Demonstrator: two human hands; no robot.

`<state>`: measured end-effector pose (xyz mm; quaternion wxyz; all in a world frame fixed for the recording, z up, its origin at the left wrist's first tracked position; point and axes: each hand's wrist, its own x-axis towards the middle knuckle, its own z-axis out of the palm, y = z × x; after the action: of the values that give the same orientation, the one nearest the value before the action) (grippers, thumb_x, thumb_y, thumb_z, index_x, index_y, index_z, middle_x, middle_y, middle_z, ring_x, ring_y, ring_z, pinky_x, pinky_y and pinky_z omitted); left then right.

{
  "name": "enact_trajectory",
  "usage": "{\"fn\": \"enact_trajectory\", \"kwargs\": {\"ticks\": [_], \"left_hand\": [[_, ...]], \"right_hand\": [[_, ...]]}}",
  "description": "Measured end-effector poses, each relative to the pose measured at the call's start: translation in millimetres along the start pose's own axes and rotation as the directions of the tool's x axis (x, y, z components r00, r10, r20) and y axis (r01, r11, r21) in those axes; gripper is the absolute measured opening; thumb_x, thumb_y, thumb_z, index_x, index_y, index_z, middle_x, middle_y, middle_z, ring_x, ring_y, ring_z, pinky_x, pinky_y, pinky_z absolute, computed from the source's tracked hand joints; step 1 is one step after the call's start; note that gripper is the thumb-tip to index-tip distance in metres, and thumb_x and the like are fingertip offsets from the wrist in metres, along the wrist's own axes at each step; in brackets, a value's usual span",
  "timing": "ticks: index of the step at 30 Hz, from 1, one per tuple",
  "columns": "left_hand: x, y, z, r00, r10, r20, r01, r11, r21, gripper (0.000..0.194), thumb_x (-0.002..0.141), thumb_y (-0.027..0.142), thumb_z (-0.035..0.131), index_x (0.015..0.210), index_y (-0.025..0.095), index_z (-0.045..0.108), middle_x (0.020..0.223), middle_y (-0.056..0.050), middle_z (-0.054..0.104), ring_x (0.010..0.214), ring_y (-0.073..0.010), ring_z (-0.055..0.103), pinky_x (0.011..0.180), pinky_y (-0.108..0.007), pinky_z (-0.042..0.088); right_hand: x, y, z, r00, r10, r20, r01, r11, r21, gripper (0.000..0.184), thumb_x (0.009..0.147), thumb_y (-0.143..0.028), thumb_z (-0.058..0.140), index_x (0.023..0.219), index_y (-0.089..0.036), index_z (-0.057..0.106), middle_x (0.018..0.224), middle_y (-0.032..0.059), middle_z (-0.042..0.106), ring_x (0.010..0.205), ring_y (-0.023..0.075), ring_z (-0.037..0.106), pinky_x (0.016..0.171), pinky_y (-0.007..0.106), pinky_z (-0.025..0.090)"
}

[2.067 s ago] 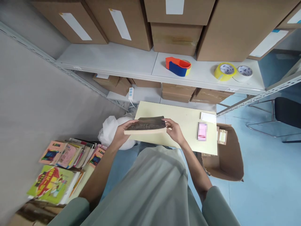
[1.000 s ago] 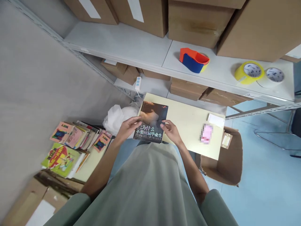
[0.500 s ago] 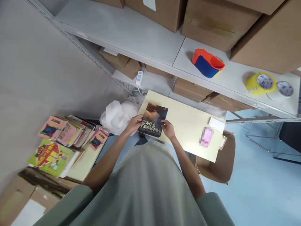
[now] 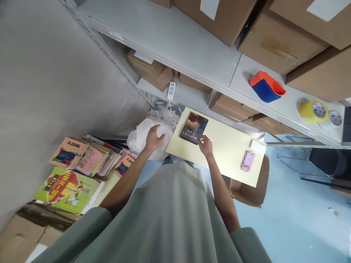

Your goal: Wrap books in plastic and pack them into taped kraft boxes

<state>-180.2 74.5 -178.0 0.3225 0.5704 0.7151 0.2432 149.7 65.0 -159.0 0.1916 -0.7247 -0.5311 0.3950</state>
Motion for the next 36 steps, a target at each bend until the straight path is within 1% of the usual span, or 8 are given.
{"fn": "enact_trajectory", "kwargs": {"ticks": [3, 6, 12, 14, 18, 24, 31, 36], "left_hand": [[3.4, -47.0, -31.5, 0.983, -0.137, -0.122, 0.145, 0.988, 0.057, 0.090, 0.089, 0.032, 0.084, 0.166, 0.009, 0.043, 0.173, -0.029, 0.044, 0.165, -0.0467, 0.038, 0.136, -0.060, 0.034], [14.9, -87.0, -59.6, 0.959, -0.246, -0.140, 0.259, 0.963, 0.081, 0.099, 0.087, 0.039, 0.088, 0.166, 0.004, 0.039, 0.167, -0.034, 0.048, 0.161, -0.0485, 0.044, 0.134, -0.058, 0.037], [40.1, -119.4, -90.5, 0.977, -0.184, 0.108, 0.175, 0.981, 0.090, 0.035, 0.099, 0.033, 0.070, 0.130, 0.017, 0.074, 0.125, -0.016, 0.082, 0.125, -0.0317, 0.076, 0.114, -0.042, 0.055], [46.2, -118.7, -93.1, 0.977, -0.159, 0.144, 0.143, 0.983, 0.113, 0.035, 0.098, 0.034, 0.071, 0.128, 0.017, 0.076, 0.124, -0.016, 0.083, 0.122, -0.0307, 0.077, 0.111, -0.039, 0.056], [57.5, -108.5, -91.6, 0.971, -0.172, 0.168, 0.133, 0.967, 0.218, 0.076, 0.084, 0.036, 0.085, 0.151, 0.008, 0.063, 0.137, -0.024, 0.077, 0.134, -0.0386, 0.071, 0.112, -0.042, 0.054], [62.0, -92.6, -101.3, 0.961, -0.075, 0.267, 0.034, 0.987, 0.155, 0.020, 0.091, 0.031, 0.068, 0.102, 0.023, 0.083, 0.106, -0.010, 0.086, 0.108, -0.0302, 0.079, 0.097, -0.036, 0.058], [46.7, -60.2, -156.2, 0.917, 0.285, 0.280, -0.218, 0.944, -0.249, 0.026, 0.090, 0.047, 0.071, 0.096, 0.023, 0.081, 0.105, -0.007, 0.085, 0.097, -0.0255, 0.077, 0.093, -0.036, 0.061], [37.0, -16.2, -202.1, 0.886, 0.450, 0.112, -0.397, 0.862, -0.315, 0.032, 0.091, 0.055, 0.077, 0.093, 0.024, 0.075, 0.108, -0.008, 0.079, 0.107, -0.0260, 0.075, 0.102, -0.038, 0.060]], "right_hand": [[-13.6, -17.8, 17.8, 1.000, 0.010, 0.029, -0.009, 1.000, -0.010, 0.021, 0.097, -0.037, 0.069, 0.112, -0.024, 0.077, 0.124, 0.0119, 0.084, 0.113, 0.0315, 0.083, 0.103, 0.046, 0.064], [-24.0, -36.8, 35.0, 0.998, 0.005, 0.057, -0.005, 1.000, -0.004, 0.016, 0.099, -0.035, 0.070, 0.109, -0.026, 0.077, 0.118, 0.0094, 0.086, 0.112, 0.0291, 0.083, 0.104, 0.044, 0.064], [-26.9, -78.5, 69.3, 0.996, -0.051, 0.078, 0.050, 0.999, 0.007, 0.013, 0.100, -0.028, 0.069, 0.109, -0.027, 0.078, 0.113, 0.0057, 0.086, 0.110, 0.0250, 0.083, 0.107, 0.043, 0.064], [-23.5, -96.4, 80.6, 0.989, -0.099, 0.108, 0.099, 0.995, 0.004, 0.015, 0.101, -0.028, 0.069, 0.111, -0.026, 0.079, 0.114, 0.0065, 0.086, 0.110, 0.0246, 0.083, 0.107, 0.042, 0.064], [-14.7, -138.0, 102.3, 0.962, -0.190, 0.196, 0.199, 0.979, -0.031, 0.019, 0.104, -0.029, 0.068, 0.118, -0.025, 0.080, 0.115, 0.0080, 0.086, 0.110, 0.0239, 0.083, 0.105, 0.039, 0.064], [-2.5, -186.3, 128.3, 0.919, -0.276, 0.283, 0.305, 0.950, -0.062, 0.020, 0.104, -0.030, 0.071, 0.121, -0.024, 0.079, 0.120, 0.0080, 0.085, 0.113, 0.0259, 0.082, 0.106, 0.041, 0.063], [9.4, -219.2, 130.1, 0.874, -0.407, 0.267, 0.418, 0.908, 0.016, 0.103, 0.080, -0.036, 0.097, 0.170, -0.022, 0.048, 0.171, 0.0174, 0.053, 0.161, 0.0367, 0.049, 0.133, 0.052, 0.039], [9.3, -250.5, 106.0, 0.795, -0.543, 0.270, 0.533, 0.838, 0.114, 0.097, 0.080, -0.049, 0.097, 0.165, -0.025, 0.057, 0.148, 0.0133, 0.071, 0.138, 0.0334, 0.066, 0.125, 0.051, 0.047]]}}
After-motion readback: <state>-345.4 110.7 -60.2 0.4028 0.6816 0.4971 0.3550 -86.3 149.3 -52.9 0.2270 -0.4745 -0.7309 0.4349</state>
